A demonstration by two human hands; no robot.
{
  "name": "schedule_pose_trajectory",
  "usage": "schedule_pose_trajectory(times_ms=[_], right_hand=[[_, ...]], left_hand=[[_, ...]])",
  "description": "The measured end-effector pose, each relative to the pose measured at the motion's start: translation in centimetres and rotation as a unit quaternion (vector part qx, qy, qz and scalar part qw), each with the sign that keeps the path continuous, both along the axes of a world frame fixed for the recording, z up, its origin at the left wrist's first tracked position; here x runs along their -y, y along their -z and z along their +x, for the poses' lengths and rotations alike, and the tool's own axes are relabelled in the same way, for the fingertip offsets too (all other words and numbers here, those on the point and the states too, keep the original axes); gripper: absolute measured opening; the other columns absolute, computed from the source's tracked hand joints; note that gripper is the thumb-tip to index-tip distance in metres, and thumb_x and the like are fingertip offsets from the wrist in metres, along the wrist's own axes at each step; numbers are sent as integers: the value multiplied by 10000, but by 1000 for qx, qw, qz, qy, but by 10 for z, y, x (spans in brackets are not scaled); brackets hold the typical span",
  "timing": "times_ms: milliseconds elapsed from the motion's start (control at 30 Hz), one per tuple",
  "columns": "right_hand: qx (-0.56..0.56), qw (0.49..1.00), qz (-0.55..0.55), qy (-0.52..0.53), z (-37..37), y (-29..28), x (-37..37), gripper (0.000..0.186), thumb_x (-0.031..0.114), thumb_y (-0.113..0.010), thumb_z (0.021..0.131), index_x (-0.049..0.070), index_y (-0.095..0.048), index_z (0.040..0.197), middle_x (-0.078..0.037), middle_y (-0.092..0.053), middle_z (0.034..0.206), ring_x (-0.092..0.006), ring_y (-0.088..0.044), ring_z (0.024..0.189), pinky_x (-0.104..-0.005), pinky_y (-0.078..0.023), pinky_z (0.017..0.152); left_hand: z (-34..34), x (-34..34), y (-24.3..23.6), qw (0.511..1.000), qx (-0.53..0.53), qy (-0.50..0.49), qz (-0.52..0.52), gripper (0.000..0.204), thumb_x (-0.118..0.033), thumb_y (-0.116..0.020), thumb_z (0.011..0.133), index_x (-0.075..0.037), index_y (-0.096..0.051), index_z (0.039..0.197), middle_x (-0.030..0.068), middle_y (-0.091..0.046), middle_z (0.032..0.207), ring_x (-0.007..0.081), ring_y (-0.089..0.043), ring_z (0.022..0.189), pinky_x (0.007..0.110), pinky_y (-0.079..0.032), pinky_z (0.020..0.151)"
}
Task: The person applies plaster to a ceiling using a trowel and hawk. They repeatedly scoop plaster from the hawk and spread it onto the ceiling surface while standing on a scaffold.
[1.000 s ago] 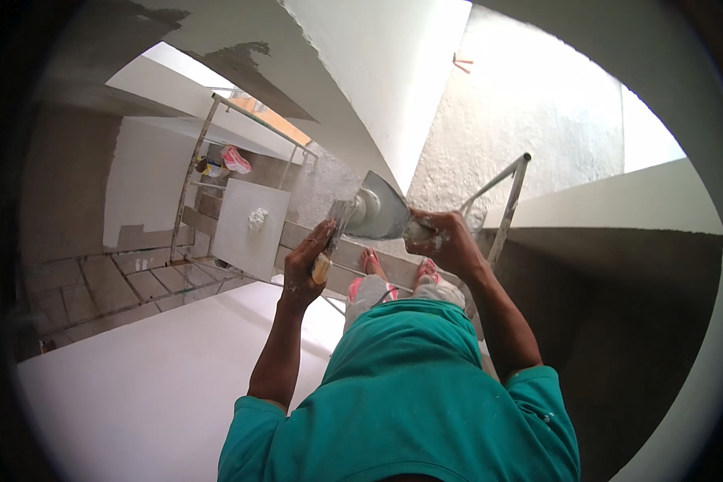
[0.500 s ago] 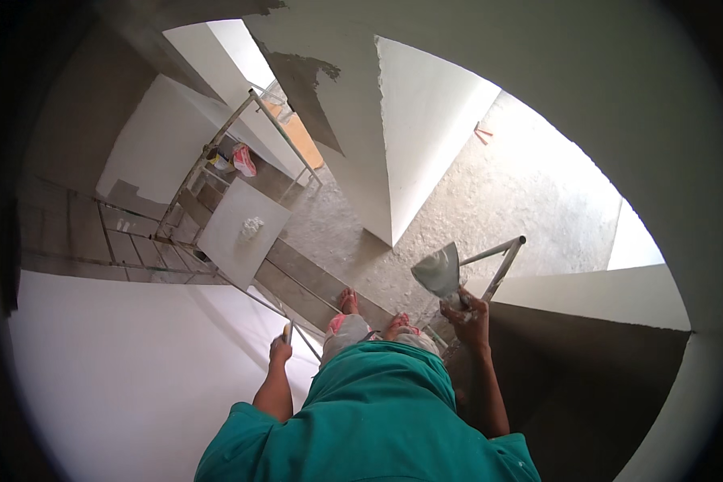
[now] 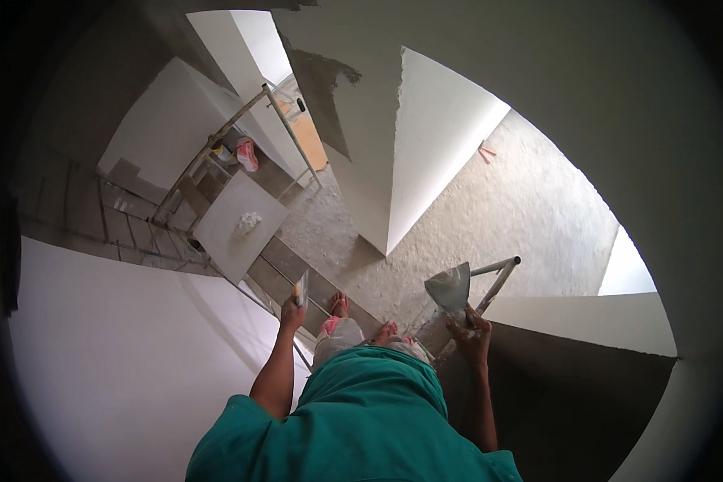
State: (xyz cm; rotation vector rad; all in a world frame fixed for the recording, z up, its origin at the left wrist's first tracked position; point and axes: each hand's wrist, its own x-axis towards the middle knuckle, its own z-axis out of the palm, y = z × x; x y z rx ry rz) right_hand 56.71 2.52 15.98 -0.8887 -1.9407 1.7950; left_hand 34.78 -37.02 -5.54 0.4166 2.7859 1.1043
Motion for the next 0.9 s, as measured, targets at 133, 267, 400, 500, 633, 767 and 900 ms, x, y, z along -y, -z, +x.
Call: schedule_pose_trajectory(times_ms=[133,267,400,500,633,767,900], right_hand=[[60,997,44,-6,19,27,-2,399,-4,-716,748,-94,-591,1115,-57,-630,939,-89,-569,853,-197,-483,706],[61,998,14,18,26,4,6,382,2,-713,750,-87,-601,1104,-50,-627,934,-88,-561,838,-206,-473,720],[83,995,-5,51,17,-5,17,390,6,-714,746,-84,-602,1109,-51,-626,943,-92,-555,843,-214,-468,740],[47,995,56,70,24,19,19,390,9,-699,755,-58,-594,1125,-6,-585,804,-47,-505,668,-191,-410,574],[37,989,97,109,21,24,33,408,5,-681,766,-63,-574,1154,12,-561,707,-23,-472,556,-176,-378,478],[54,988,67,128,5,-2,51,401,10,-667,776,-69,-569,1157,12,-569,708,-21,-477,557,-176,-377,472],[82,985,46,142,-5,-14,64,405,35,-677,774,-57,-576,1155,14,-579,722,-20,-485,568,-181,-380,475]], left_hand=[[-55,-44,-14,993,-100,38,49,333,-160,-556,742,53,-550,998,268,-599,856,460,-570,846,470,-470,745],[-105,-126,-116,966,35,-36,254,253,-162,-591,724,60,-532,829,189,-573,725,327,-575,670,391,-454,650],[-188,-165,-184,942,49,-41,330,240,-137,-611,733,49,-550,873,116,-593,756,227,-565,688,361,-458,653],[-272,-190,-211,938,-25,-35,343,254,-154,-612,745,42,-564,899,90,-598,770,184,-568,707,340,-459,654],[-354,-237,-281,927,-136,-42,346,225,-152,-589,759,35,-566,883,100,-609,766,170,-566,640,327,-453,581],[-457,-262,-301,906,-226,-88,348,140,-106,-559,767,9,-545,846,85,-595,719,166,-550,589,334,-443,534],[-496,-279,-329,907,-259,-135,304,256,-80,-538,737,2,-559,978,179,-625,881,344,-600,823,422,-467,741]])
